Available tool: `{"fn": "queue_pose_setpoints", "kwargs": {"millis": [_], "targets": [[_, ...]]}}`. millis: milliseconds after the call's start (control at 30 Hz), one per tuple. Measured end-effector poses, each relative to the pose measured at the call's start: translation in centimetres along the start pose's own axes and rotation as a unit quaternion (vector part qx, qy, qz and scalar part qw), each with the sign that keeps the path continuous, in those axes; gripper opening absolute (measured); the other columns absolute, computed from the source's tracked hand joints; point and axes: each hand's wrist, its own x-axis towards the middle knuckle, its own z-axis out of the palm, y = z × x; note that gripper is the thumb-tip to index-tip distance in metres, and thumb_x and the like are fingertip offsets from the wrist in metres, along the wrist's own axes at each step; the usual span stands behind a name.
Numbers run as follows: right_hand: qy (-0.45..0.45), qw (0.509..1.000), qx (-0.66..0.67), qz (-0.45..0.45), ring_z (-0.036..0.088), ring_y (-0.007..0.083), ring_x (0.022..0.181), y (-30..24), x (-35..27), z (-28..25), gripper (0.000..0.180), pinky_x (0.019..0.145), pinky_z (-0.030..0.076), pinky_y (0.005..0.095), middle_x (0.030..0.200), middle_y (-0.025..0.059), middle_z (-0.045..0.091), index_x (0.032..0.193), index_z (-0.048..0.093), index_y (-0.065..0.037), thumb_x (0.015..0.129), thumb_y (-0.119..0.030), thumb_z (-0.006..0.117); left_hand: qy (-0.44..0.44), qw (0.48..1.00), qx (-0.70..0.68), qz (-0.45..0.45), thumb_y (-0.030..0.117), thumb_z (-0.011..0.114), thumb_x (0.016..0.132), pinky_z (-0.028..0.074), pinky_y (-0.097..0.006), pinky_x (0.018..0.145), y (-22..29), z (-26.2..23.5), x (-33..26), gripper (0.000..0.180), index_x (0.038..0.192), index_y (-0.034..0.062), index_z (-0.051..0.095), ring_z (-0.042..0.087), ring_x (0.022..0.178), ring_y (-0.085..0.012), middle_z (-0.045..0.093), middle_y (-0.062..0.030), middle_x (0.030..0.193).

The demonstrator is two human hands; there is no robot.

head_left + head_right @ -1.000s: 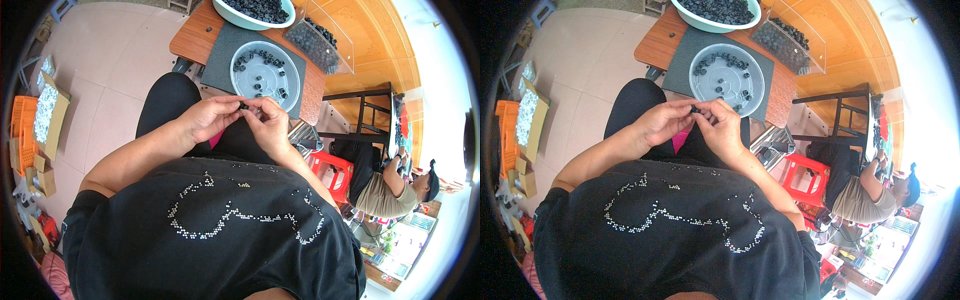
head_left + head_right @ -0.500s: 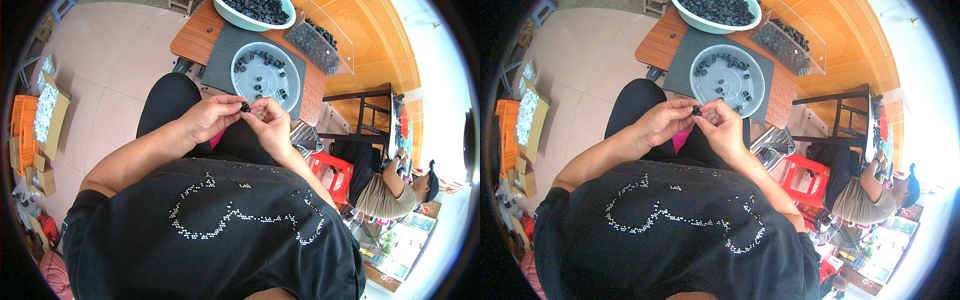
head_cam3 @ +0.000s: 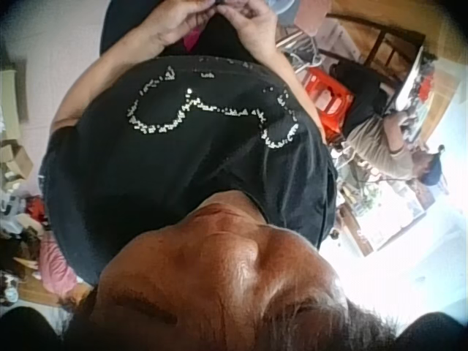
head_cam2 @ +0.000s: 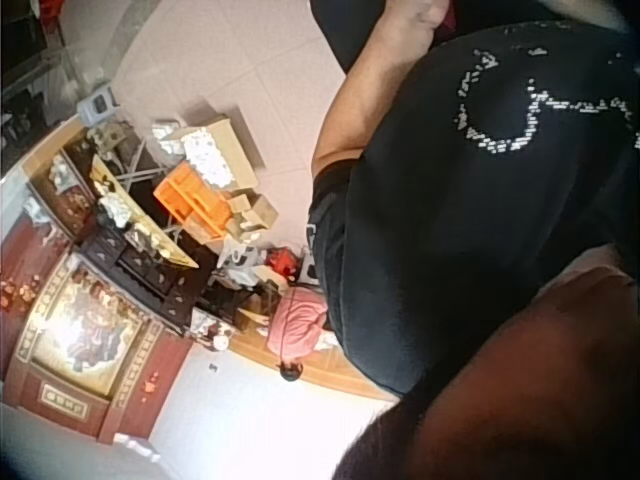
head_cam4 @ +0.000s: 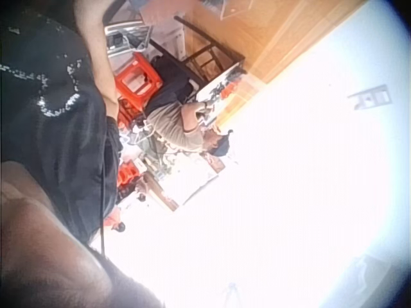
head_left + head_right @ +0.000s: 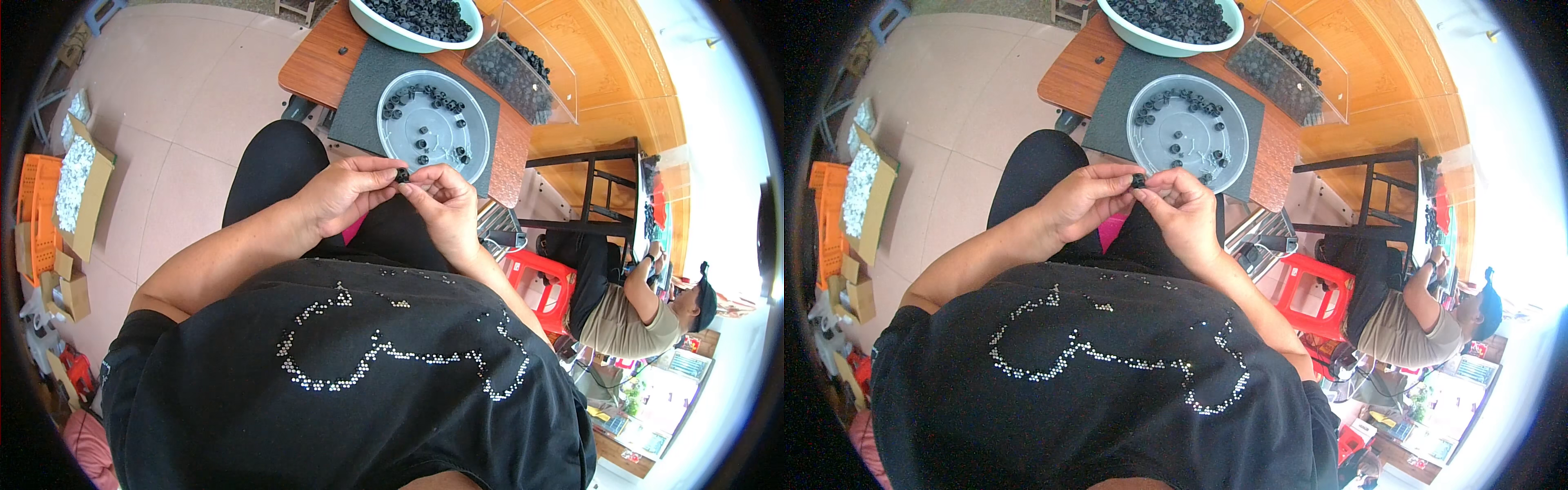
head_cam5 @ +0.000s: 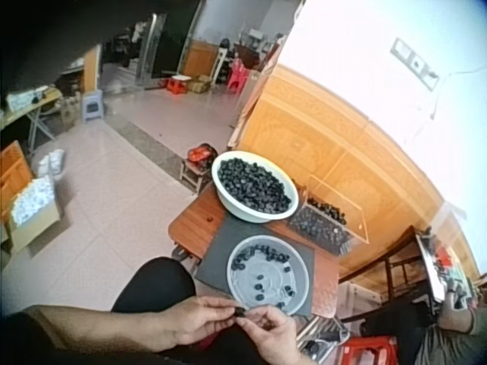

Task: The person sorts and assembles small black plastic components by hand, transferring them from a bowl into a clear container.

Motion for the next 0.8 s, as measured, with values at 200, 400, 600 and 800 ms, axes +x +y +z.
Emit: {"fn": "queue_pose_setpoints", "kwargs": {"millis": [200,400,600,800], "targets": [[-0.012,0.997,0.068,0.016,0.053,0.0044,0.080,-0.3,0.0,0.1,0.028,0.070,0.044,0.0177,0.089,-0.0010,0.059,0.106,0.062,0.000,0.080,0.005,0.069,-0.009,1.000,0.008,0.007,0.013,0.053,0.094,0.050,-0.025,0.085,-0.2,0.1,0.0,0.023,0.112,0.0008,0.059,0.060,0.094,-0.0116,0.063,-0.0069,0.103],[-0.031,0.996,0.083,0.022,0.053,0.0045,0.081,0.0,0.1,-0.1,0.034,0.070,0.044,0.0179,0.090,-0.0006,0.058,0.114,0.062,0.000,0.081,0.002,0.068,-0.007,1.000,0.007,0.005,0.016,0.054,0.094,0.050,-0.025,0.088,-0.1,0.6,-0.2,0.024,0.113,0.0016,0.060,0.061,0.095,-0.0116,0.064,-0.0062,0.104],[-0.027,0.991,0.119,0.049,0.054,0.0052,0.078,-0.1,0.1,0.1,0.029,0.068,0.044,0.0189,0.091,0.0002,0.060,0.110,0.064,-0.001,0.081,0.000,0.069,-0.018,1.000,0.022,0.014,0.017,0.055,0.094,0.049,-0.025,0.090,0.0,0.8,-0.3,0.024,0.112,0.0024,0.061,0.060,0.098,-0.0116,0.064,-0.0054,0.105],[-0.026,0.991,0.111,0.064,0.054,0.0050,0.075,0.3,0.1,0.1,0.020,0.065,0.043,0.0190,0.090,0.0015,0.062,0.101,0.068,-0.001,0.081,-0.003,0.070,-0.029,0.998,0.043,0.022,0.018,0.055,0.094,0.049,-0.026,0.088,-0.1,0.8,-0.3,0.023,0.110,0.0027,0.063,0.060,0.095,-0.0113,0.064,-0.0049,0.102]]}}
